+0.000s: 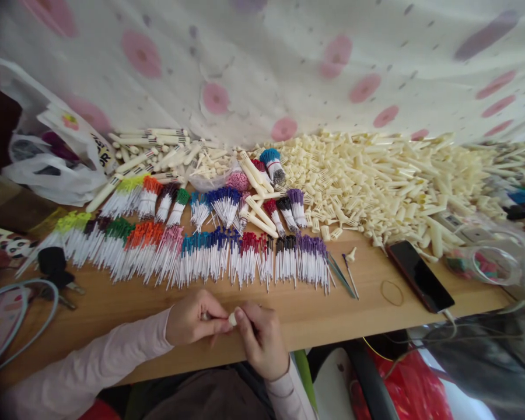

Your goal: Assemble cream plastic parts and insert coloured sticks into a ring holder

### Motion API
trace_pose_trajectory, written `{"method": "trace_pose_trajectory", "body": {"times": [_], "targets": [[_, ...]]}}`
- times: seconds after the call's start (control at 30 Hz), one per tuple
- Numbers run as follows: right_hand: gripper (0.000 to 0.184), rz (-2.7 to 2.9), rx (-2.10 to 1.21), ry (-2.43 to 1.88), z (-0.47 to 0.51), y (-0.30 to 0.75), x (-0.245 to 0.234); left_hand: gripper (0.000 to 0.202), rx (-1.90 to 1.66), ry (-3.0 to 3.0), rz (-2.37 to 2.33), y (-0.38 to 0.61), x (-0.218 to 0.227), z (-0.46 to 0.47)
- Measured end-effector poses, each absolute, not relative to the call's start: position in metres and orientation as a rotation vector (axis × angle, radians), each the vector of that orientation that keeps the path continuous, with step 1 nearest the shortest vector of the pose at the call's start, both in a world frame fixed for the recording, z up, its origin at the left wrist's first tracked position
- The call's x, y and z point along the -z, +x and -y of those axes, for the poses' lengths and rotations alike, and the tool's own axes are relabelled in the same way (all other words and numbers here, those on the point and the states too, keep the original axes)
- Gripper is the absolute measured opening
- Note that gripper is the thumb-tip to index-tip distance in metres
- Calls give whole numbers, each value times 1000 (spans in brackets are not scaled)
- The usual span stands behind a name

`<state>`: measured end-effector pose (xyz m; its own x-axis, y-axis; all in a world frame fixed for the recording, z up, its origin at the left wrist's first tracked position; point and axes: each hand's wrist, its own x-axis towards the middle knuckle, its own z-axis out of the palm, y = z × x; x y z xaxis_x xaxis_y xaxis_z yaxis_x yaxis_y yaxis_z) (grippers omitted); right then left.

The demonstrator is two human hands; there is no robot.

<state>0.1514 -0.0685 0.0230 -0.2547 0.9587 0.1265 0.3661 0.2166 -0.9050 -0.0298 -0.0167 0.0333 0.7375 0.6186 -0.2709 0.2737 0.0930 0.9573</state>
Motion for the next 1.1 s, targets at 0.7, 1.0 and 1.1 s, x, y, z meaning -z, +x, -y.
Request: {"method": "trace_pose_trajectory", "body": {"times": [0.7,1.0,1.1], "targets": [[34,1752,-887,-1292,67,144,-19,40,-455,2306,-816,-30,-31,18],[38,1585,-1019,-1263,65,146,-16,35,-639,2472,-836,-30,-42,15],[46,1396,-1122,-1258,65,146,-14,19,-1165,2485,-928,-41,-79,1]]}}
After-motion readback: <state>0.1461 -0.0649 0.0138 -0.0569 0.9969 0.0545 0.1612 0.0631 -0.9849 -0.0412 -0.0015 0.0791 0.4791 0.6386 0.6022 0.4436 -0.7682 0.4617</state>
